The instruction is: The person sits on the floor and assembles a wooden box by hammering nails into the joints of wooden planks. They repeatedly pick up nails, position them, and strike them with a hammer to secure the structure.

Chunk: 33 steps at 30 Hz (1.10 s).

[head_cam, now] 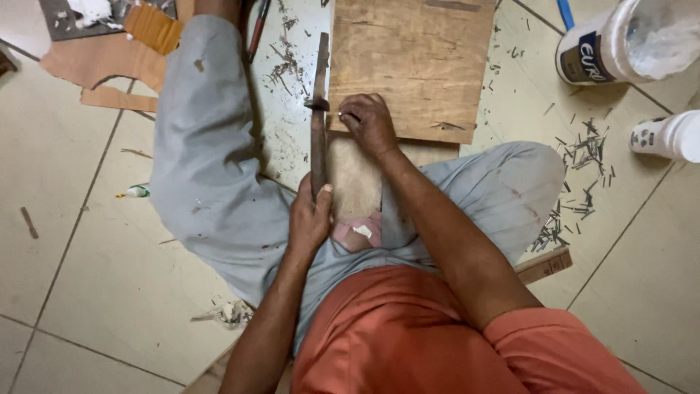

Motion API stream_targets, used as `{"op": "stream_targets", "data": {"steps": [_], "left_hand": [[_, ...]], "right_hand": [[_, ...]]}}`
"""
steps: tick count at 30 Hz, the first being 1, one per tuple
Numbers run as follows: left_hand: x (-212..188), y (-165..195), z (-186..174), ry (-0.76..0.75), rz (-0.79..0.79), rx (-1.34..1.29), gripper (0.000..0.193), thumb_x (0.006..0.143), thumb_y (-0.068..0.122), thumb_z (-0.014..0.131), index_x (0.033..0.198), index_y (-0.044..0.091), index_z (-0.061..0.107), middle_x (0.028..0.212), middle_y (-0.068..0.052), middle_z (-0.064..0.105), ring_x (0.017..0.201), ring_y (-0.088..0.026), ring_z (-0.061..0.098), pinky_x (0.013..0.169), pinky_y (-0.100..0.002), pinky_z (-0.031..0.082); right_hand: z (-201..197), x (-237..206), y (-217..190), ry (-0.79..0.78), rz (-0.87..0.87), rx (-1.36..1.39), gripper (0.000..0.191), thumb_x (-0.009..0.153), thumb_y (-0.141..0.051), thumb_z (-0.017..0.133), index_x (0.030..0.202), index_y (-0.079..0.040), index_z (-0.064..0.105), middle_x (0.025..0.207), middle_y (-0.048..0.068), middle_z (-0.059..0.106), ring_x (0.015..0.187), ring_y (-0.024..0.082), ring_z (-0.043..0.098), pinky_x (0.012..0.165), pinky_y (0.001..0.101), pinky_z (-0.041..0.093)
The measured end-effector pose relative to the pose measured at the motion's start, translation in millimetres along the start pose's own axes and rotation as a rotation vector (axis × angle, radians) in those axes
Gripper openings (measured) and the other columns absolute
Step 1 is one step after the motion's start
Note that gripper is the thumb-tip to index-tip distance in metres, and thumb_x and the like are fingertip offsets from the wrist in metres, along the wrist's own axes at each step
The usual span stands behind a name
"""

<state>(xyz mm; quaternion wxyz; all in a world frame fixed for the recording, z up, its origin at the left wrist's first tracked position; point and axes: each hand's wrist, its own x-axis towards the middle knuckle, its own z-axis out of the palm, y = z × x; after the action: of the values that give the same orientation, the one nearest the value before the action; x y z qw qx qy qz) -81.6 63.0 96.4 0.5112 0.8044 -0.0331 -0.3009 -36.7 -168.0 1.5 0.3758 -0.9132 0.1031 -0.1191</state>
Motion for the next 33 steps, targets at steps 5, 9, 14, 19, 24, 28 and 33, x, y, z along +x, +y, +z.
{"op": "stream_targets", "data": {"steps": [5, 9, 14, 19, 24, 28, 33], "left_hand": [[13.4, -19.5, 9.2, 0.039, 0.237, 0.119, 0.045, 0.105, 0.029, 0.055, 0.138, 0.0, 0.057, 0.114, -0.027, 0.068, 0.101, -0.041, 0.066, 0.086, -0.045, 0.053], [14.6, -20.0, 13.1, 0.044, 0.224, 0.104, 0.045, 0.105, 0.028, 0.054, 0.139, -0.001, 0.055, 0.098, -0.023, 0.068, 0.084, -0.033, 0.067, 0.075, -0.042, 0.054], [9.6, -4.7, 11.6, -0.064, -0.108, -0.137, 0.046, 0.101, 0.026, 0.053, 0.14, 0.002, 0.054, 0.066, -0.005, 0.057, 0.05, -0.014, 0.053, 0.046, -0.033, 0.046], [6.4, 9.6, 12.9, -0.051, -0.096, -0.196, 0.048, 0.103, 0.028, 0.054, 0.143, 0.003, 0.051, 0.067, -0.001, 0.057, 0.051, -0.011, 0.052, 0.047, -0.029, 0.045], [-20.0, 21.6, 6.5, -0.024, 0.169, -0.193, 0.05, 0.106, 0.031, 0.052, 0.144, -0.001, 0.051, 0.073, -0.001, 0.058, 0.058, -0.009, 0.055, 0.053, -0.026, 0.047], [-38.1, 21.8, -0.7, 0.052, 0.607, -0.181, 0.052, 0.112, 0.035, 0.051, 0.145, -0.004, 0.046, 0.084, -0.003, 0.061, 0.072, -0.012, 0.058, 0.065, -0.028, 0.05], [-11.3, 26.5, 10.2, 0.092, 0.341, -0.008, 0.036, 0.111, 0.031, 0.049, 0.133, 0.001, 0.053, 0.087, -0.008, 0.058, 0.075, -0.017, 0.056, 0.067, -0.031, 0.049]], "right_hand": [[-10.7, 5.7, 2.9, 0.059, -0.061, -0.01, 0.022, 0.094, -0.007, 0.069, 0.115, -0.005, 0.069, 0.131, 0.011, 0.063, 0.124, 0.03, 0.059, 0.109, 0.0391, 0.046], [-22.2, 19.2, 2.7, -0.037, 0.096, -0.047, 0.028, 0.1, -0.017, 0.064, 0.127, -0.009, 0.066, 0.137, 0.01, 0.061, 0.123, 0.029, 0.058, 0.105, 0.0398, 0.046], [-28.8, 34.3, 2.2, -0.179, 0.143, -0.439, 0.029, 0.107, -0.024, 0.058, 0.134, -0.02, 0.065, 0.132, 0.006, 0.059, 0.129, 0.025, 0.052, 0.12, 0.0442, 0.037], [-28.3, 29.0, 10.8, 0.012, -0.024, -0.395, 0.037, 0.105, -0.019, 0.059, 0.14, -0.009, 0.058, 0.144, 0.011, 0.05, 0.141, 0.031, 0.039, 0.122, 0.0466, 0.029], [-27.8, 25.3, 21.6, 0.004, -0.074, -0.45, 0.037, 0.106, -0.017, 0.057, 0.141, -0.006, 0.058, 0.149, 0.011, 0.05, 0.142, 0.031, 0.04, 0.121, 0.048, 0.03], [-22.1, 22.6, 26.0, 0.028, -0.096, -0.467, 0.036, 0.108, -0.017, 0.056, 0.141, -0.004, 0.059, 0.15, 0.011, 0.05, 0.143, 0.032, 0.04, 0.123, 0.0475, 0.03], [-16.0, 20.6, 29.8, 0.047, -0.108, -0.463, 0.036, 0.106, -0.017, 0.056, 0.14, -0.004, 0.06, 0.149, 0.011, 0.052, 0.141, 0.033, 0.042, 0.12, 0.0485, 0.031]]}}
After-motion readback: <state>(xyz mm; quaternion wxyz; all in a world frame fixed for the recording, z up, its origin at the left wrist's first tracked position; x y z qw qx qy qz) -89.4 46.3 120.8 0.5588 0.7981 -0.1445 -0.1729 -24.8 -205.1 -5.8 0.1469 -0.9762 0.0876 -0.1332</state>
